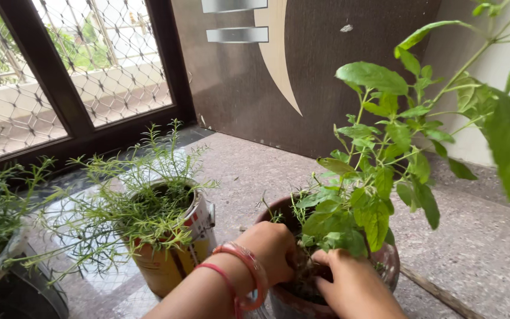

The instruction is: The person clears dry leaves from a potted plant and uses a wooden stake to loosen the soil in the pot.

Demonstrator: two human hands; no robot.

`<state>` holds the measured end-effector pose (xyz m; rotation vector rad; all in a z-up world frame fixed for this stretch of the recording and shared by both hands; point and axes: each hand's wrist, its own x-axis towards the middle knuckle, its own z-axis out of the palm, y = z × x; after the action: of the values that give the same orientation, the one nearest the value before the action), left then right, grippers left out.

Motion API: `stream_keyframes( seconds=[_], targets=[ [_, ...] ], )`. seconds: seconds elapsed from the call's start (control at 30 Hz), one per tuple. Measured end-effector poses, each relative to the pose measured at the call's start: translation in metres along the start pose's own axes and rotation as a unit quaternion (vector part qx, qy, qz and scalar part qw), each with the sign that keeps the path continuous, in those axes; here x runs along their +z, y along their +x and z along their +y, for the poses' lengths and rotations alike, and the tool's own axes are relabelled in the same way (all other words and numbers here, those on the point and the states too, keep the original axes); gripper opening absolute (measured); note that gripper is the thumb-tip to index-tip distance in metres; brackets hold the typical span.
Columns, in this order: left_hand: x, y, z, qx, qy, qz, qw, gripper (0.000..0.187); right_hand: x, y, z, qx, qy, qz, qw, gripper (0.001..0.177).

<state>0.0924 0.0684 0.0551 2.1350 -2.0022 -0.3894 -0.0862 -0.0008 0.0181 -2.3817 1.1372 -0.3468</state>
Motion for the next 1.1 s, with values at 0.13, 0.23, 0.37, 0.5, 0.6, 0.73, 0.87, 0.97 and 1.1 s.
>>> stream_keyframes(
  seconds=[0.13,0.23,0.37,0.5,0.6,0.73,0.87,0.97,1.1],
  targets=[
    [0.012,0.011,0.0,-0.018,0.076,0.001,0.997,0.015,0.007,0.003,0.015,0.0,0.001,-0.006,1.0,0.045],
    [0.015,0.012,0.0,-0.013,0.1,0.012,0.995,0.015,0.01,0.006,0.017,0.026,-0.002,-0.023,0.999,0.046],
    [0.002,0.014,0.0,-0.034,-0.016,0.017,0.999,0.022,0.006,0.006,0.018,-0.002,0.017,-0.014,1.0,0.053],
    [-0.014,0.016,-0.004,-0.076,-0.017,0.081,0.994,0.031,0.001,0.003,0.013,0.015,-0.001,-0.041,0.999,0.055],
    [-0.017,0.01,0.002,-0.037,0.065,0.025,0.997,0.037,0.001,0.002,0.003,0.028,-0.029,-0.056,0.998,0.041],
    [-0.004,-0.001,0.017,-0.003,0.16,0.001,0.987,0.026,-0.002,-0.001,-0.011,0.057,-0.06,-0.039,0.996,0.041],
    [0.011,-0.002,0.022,-0.038,0.182,0.014,0.982,0.026,-0.002,-0.009,-0.017,0.08,-0.049,-0.036,0.995,0.041],
    [0.011,0.004,0.025,-0.058,0.203,-0.017,0.977,0.029,-0.003,-0.009,-0.018,0.07,-0.045,-0.02,0.996,0.045],
    [0.016,0.012,0.025,-0.058,0.172,0.01,0.983,0.026,-0.002,-0.008,-0.013,0.061,-0.047,-0.019,0.997,0.038]
  ],
)
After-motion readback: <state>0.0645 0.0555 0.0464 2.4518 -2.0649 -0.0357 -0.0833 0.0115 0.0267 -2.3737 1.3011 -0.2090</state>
